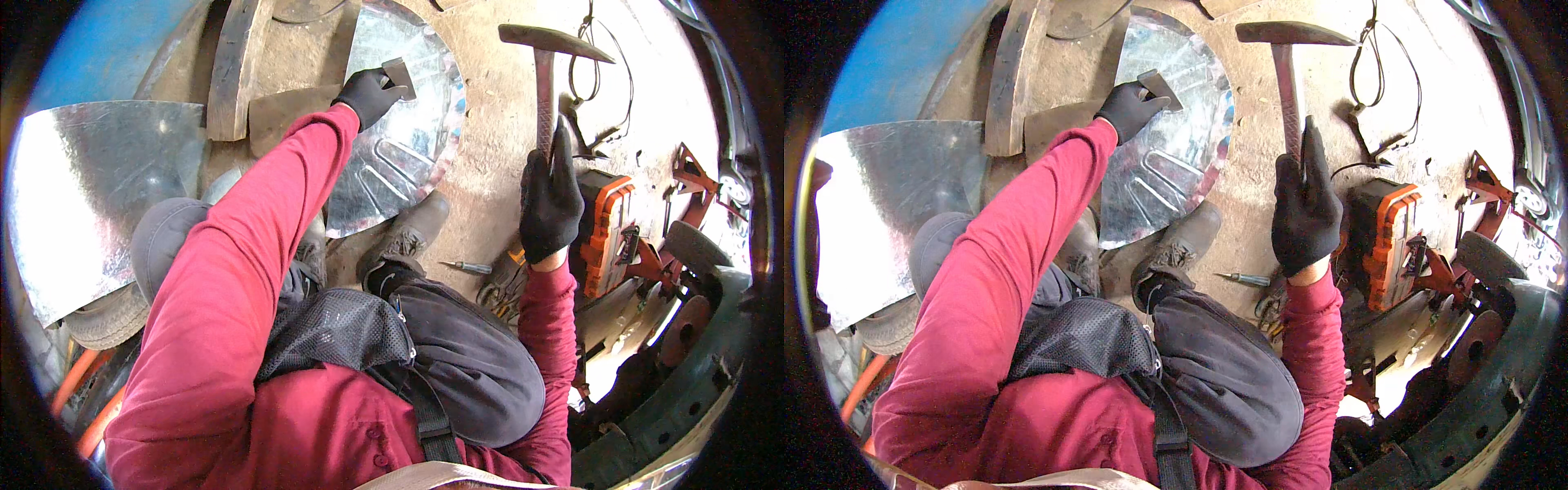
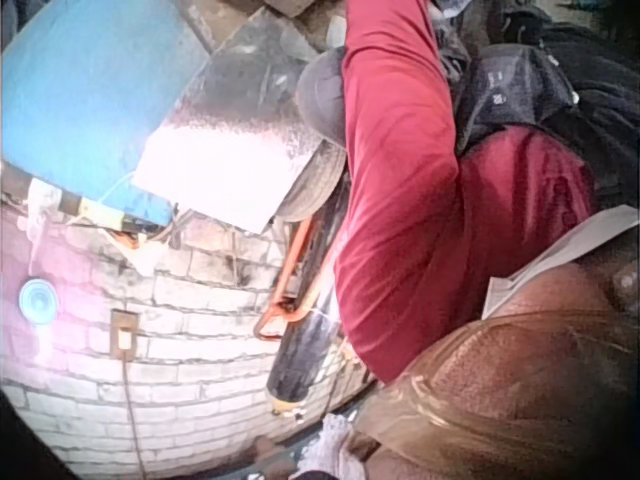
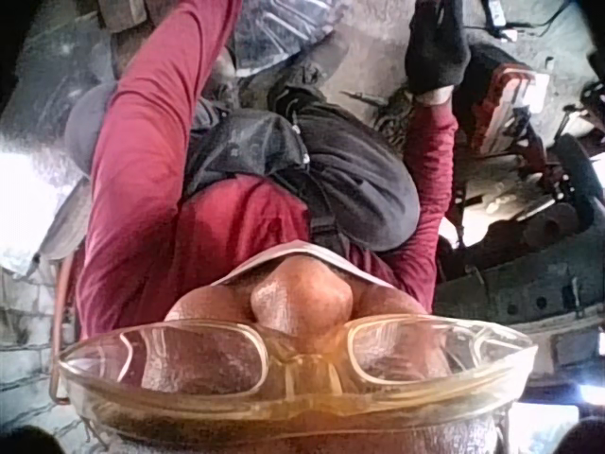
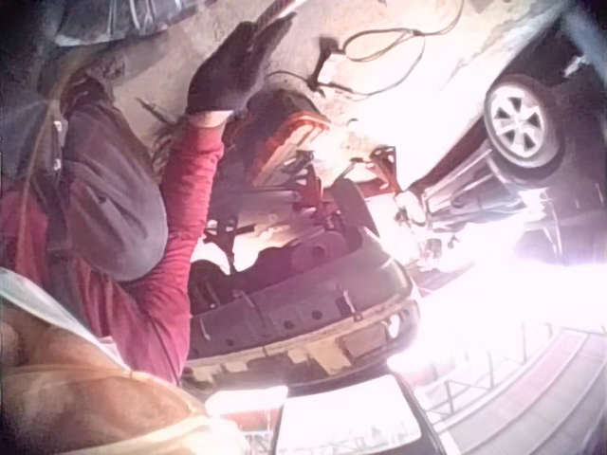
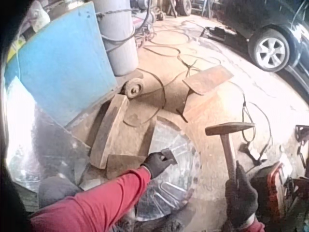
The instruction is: The person uses a hammer and a metal chisel to shape a curved metal sheet. They repeatedly strike the chisel against the metal to create indentations and adjust the sheet's curvature.
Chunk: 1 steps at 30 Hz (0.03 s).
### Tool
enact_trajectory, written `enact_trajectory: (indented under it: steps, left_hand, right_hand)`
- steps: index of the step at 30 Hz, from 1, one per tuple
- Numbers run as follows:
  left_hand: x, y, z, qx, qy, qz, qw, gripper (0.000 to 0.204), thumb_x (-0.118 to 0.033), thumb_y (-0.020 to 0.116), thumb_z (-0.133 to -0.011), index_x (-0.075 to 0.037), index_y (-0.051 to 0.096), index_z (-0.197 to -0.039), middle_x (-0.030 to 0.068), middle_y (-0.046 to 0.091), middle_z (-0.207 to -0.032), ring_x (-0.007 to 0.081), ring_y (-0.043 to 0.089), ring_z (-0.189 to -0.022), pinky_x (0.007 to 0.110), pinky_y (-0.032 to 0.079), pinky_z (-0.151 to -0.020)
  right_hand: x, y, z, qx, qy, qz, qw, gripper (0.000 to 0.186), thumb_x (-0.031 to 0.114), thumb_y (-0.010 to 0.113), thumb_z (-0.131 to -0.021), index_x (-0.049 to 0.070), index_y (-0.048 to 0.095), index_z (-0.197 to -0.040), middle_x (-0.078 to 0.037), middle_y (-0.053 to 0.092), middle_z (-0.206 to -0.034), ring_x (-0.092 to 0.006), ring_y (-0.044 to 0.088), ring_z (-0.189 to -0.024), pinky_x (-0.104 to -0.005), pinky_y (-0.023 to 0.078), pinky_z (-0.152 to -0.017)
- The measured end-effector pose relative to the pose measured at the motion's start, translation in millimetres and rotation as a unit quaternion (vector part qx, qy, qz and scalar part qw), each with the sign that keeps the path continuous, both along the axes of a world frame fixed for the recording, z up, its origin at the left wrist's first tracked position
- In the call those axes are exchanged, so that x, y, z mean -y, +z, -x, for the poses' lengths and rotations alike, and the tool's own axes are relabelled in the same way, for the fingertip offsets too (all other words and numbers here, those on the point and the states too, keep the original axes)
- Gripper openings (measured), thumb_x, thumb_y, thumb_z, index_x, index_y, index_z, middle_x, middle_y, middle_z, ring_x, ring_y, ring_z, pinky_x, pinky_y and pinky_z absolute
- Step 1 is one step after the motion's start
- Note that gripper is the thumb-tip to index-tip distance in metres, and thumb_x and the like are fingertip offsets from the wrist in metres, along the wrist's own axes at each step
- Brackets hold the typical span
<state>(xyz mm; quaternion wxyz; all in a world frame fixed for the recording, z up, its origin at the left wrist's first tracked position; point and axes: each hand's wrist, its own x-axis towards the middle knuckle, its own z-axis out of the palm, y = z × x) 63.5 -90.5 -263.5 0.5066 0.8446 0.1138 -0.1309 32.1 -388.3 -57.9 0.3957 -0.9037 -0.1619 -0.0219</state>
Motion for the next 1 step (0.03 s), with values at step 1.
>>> enact_trajectory:
  steps: [1]
  left_hand:
    - [1.3, -3.3, -0.4, 0.006, 0.007, 0.003, 1.000, 0.050, -0.043, 0.081, -0.087, 0.000, 0.076, -0.113, 0.0200, 0.078, -0.110, 0.0325, 0.076, -0.101, 0.039, 0.057, -0.088]
  right_hand:
    - [-0.1, -2.2, -0.1, -0.002, 0.001, -0.001, 1.000, 0.054, 0.007, 0.061, -0.106, -0.003, 0.044, -0.156, -0.016, 0.058, -0.152, -0.0115, 0.057, -0.127, -0.0272, 0.047, -0.106]
